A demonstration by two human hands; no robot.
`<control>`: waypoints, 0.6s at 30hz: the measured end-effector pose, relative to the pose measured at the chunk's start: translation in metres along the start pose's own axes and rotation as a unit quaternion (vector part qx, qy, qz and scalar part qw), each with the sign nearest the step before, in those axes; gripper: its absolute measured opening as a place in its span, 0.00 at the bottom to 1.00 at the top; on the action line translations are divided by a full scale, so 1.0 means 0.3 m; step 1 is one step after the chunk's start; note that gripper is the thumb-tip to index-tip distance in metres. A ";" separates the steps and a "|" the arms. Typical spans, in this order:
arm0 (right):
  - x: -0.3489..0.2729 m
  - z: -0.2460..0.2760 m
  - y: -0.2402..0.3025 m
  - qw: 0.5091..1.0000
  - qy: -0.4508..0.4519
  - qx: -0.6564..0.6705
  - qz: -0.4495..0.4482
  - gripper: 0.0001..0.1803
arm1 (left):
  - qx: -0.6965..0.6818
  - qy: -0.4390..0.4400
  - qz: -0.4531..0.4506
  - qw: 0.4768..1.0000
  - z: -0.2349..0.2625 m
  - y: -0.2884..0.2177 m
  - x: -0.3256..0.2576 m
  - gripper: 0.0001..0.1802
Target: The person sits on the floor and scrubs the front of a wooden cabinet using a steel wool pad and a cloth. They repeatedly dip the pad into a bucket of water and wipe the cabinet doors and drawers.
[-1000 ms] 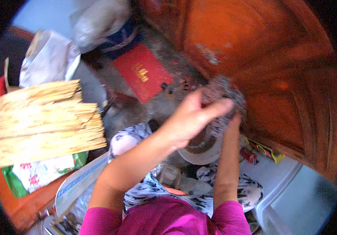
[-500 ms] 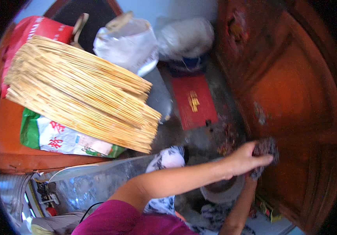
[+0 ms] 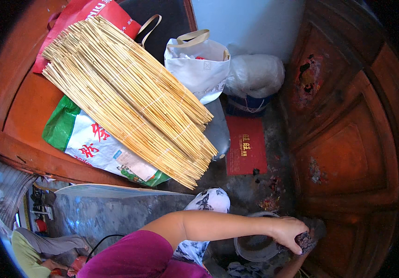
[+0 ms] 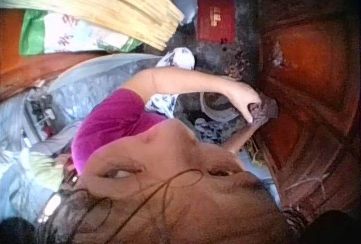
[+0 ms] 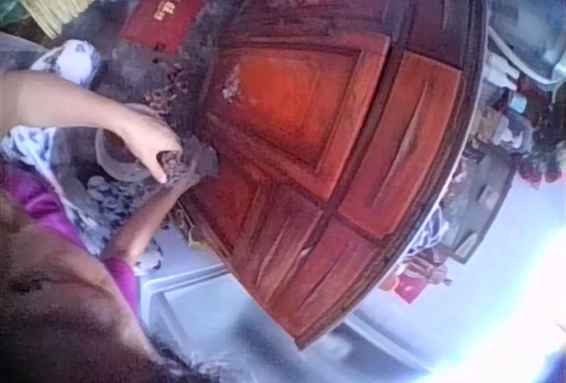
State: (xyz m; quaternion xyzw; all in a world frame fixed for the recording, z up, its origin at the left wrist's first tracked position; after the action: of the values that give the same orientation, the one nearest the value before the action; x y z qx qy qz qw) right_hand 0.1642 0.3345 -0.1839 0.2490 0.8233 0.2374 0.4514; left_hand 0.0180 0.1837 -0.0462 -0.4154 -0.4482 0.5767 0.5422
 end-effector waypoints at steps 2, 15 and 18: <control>-0.013 0.068 0.024 0.999 -0.006 0.022 0.041 0.31 | -0.023 -0.012 0.008 1.000 0.030 -0.036 0.012 0.32; 0.214 0.426 -0.041 0.987 -0.105 0.077 0.093 0.32 | -0.163 -0.111 0.044 0.979 0.104 -0.026 0.018 0.33; 0.320 0.288 -0.075 0.992 -0.091 0.081 0.046 0.31 | -0.207 -0.135 0.041 0.968 0.125 -0.030 0.025 0.29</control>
State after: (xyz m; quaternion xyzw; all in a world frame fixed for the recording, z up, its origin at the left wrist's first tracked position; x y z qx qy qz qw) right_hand 0.1892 0.3917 -0.2993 0.3427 0.7832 0.1670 0.4912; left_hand -0.0165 0.1889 -0.0281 -0.4554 -0.6092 0.5438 0.3546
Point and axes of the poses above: each hand's wrist, its own x-axis towards the middle knuckle, its own z-axis out of the back of the hand, y = z × x, the point moved 5 cm from there along x, towards the middle knuckle, and after that the axes turned 2 degrees about y, right-handed, at the moved point
